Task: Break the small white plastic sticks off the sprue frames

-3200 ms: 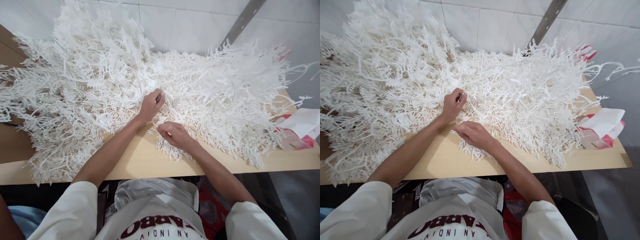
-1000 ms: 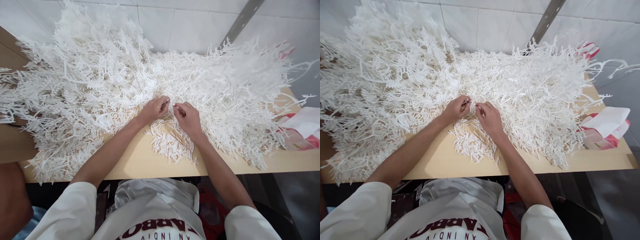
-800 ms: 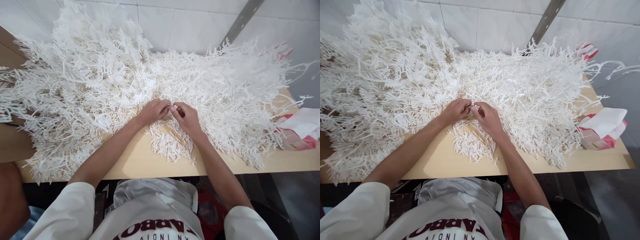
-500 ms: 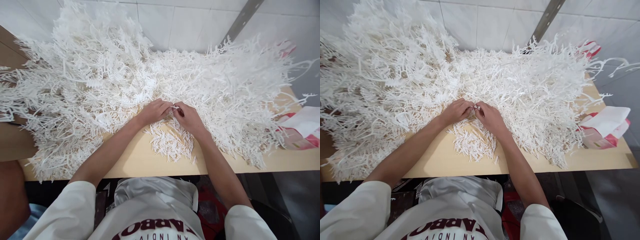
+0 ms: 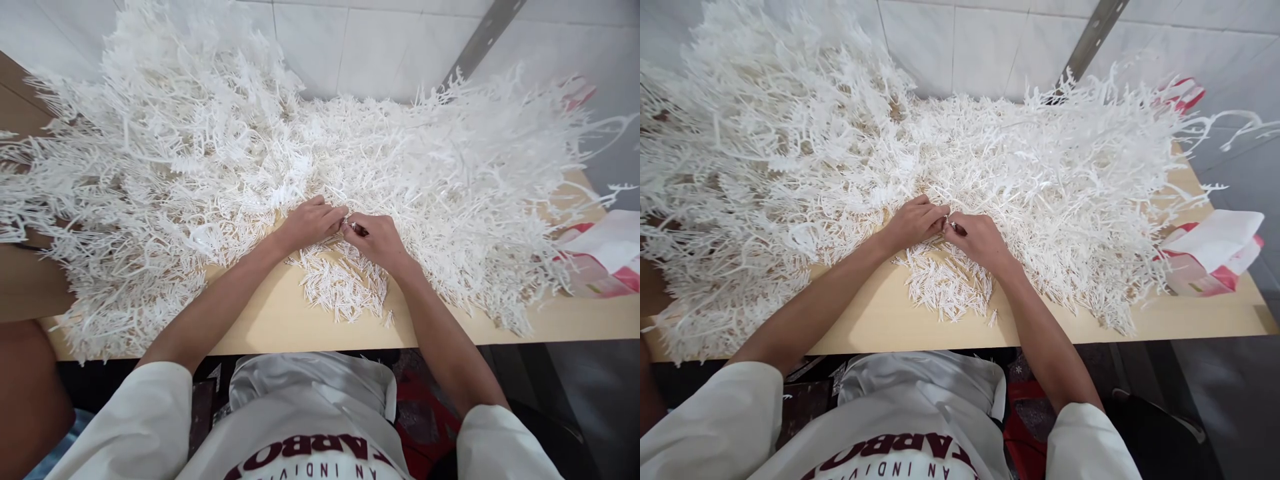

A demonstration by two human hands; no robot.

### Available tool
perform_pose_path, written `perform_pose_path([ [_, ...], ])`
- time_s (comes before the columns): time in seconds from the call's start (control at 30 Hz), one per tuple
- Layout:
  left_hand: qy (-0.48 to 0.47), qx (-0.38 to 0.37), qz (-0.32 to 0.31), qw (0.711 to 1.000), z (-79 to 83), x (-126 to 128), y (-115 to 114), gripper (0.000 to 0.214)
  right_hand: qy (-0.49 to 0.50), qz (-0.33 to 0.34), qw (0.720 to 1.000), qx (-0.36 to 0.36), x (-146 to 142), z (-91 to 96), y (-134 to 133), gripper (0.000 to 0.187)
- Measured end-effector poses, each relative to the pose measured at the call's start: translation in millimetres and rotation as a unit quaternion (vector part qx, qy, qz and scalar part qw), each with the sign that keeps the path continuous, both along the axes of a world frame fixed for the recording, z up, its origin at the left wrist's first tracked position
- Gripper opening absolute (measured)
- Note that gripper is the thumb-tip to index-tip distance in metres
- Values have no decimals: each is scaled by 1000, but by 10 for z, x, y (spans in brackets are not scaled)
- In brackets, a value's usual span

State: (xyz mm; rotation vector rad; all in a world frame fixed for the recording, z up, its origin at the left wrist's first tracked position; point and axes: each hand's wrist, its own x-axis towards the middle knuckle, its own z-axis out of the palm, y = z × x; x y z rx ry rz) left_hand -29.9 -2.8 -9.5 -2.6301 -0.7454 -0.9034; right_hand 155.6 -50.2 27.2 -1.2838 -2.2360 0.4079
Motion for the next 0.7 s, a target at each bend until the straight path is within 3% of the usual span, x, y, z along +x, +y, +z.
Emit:
perform_pose_path([
  [0.23,-17,-60,-8,998,-30,45,-18,36,64,-3,998,3,16,-24,23,21],
  [0.33,-51,-123,0,991,-20,42,-6,39,61,0,998,16,7,-32,-1,22],
  [0.5,-219,-295,80,927,78,-64,42,38,58,68,996,22,-94,-38,-127,30],
  [0.57,-214,-303,54,927,114,-89,39,36,69,37,996,31,-115,-46,-126,34],
  [0.7,-172,-312,21,934,115,-73,14,35,111,-99,989,2,-81,-73,-26,47],
])
